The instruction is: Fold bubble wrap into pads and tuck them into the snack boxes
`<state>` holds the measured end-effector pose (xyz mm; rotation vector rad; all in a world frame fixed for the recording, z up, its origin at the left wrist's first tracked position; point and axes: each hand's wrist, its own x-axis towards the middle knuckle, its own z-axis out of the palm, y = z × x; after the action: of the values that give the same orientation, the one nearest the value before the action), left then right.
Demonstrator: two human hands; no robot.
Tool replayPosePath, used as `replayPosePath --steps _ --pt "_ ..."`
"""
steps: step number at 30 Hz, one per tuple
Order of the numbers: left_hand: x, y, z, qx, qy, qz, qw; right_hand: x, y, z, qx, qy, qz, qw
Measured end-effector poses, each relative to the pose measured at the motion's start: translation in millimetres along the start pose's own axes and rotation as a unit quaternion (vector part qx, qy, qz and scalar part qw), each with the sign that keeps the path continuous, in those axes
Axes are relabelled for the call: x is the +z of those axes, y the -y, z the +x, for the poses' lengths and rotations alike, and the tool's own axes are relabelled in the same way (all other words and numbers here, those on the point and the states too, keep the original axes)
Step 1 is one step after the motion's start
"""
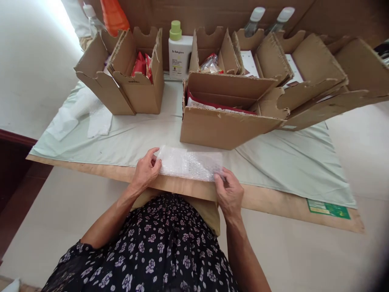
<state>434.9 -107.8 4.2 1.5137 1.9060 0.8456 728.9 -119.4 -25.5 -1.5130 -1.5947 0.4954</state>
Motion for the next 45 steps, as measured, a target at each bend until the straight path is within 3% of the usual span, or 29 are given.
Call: replayPosePath --steps 3,7,11,13,16,19,22,25,29,31,37,41,43,45 --pt "-3.8 0.3 -5.3 0.043 -0.037 0.071 0.996 -13.8 -11.4 -9.1 0.069 -0.028 0.018 0.997" --pt "-1.0 -21.3 -18.8 0.154 -0.106 0.092 0.978 -13.7 -11.6 -16.5 0.082 -0.014 0.047 0.995" --pt "28.8 -53.9 -36.6 0.244 -0.005 0.099 0.965 -9.6 1.4 -15.4 0.135 0.059 0.177 0.973" --pt "47.3 -62.4 -41.3 0.237 0.049 0.113 0.964 -7.4 11.8 -13.3 0.172 0.110 0.279 0.938" --pt "61.5 -63.6 -40.5 0.181 0.084 0.102 0.975 0.0 28.9 -9.6 0.210 0.175 0.408 0.871" --pt "53.9 -59.1 -36.4 0.127 0.112 0.003 0.986 10.7 39.0 -5.3 0.214 0.207 0.463 0.835" --pt "36.4 -51.9 -32.1 0.040 0.151 -0.148 0.977 14.7 35.4 -0.6 0.201 0.196 0.472 0.835" --pt "19.9 -39.4 -23.5 -0.052 0.129 -0.279 0.950 4.0 20.5 3.5 0.192 0.149 0.446 0.862" --pt "-0.8 -20.1 -6.6 -0.115 -0.017 -0.394 0.912 -23.4 -0.1 6.0 0.204 0.094 0.401 0.888" --pt "-11.7 -13.4 -0.8 -0.134 -0.063 -0.407 0.901 -35.2 -6.5 5.7 0.219 0.060 0.378 0.898" --pt "-31.1 -4.0 -1.9 -0.148 -0.121 -0.313 0.930 -48.8 -10.5 5.4 0.209 -0.078 0.209 0.952" --pt "-33.4 5.5 -4.5 -0.154 -0.078 -0.240 0.955 -47.4 -14.5 9.9 0.185 -0.080 0.018 0.979" --pt "-39.0 12.5 -5.6 -0.151 -0.033 -0.146 0.977 -49.8 -22.9 11.9 0.163 -0.063 -0.102 0.979" --pt "-47.0 17.5 -8.4 -0.129 -0.033 -0.027 0.991 -55.9 -32.4 13.0 0.125 -0.068 -0.194 0.971"
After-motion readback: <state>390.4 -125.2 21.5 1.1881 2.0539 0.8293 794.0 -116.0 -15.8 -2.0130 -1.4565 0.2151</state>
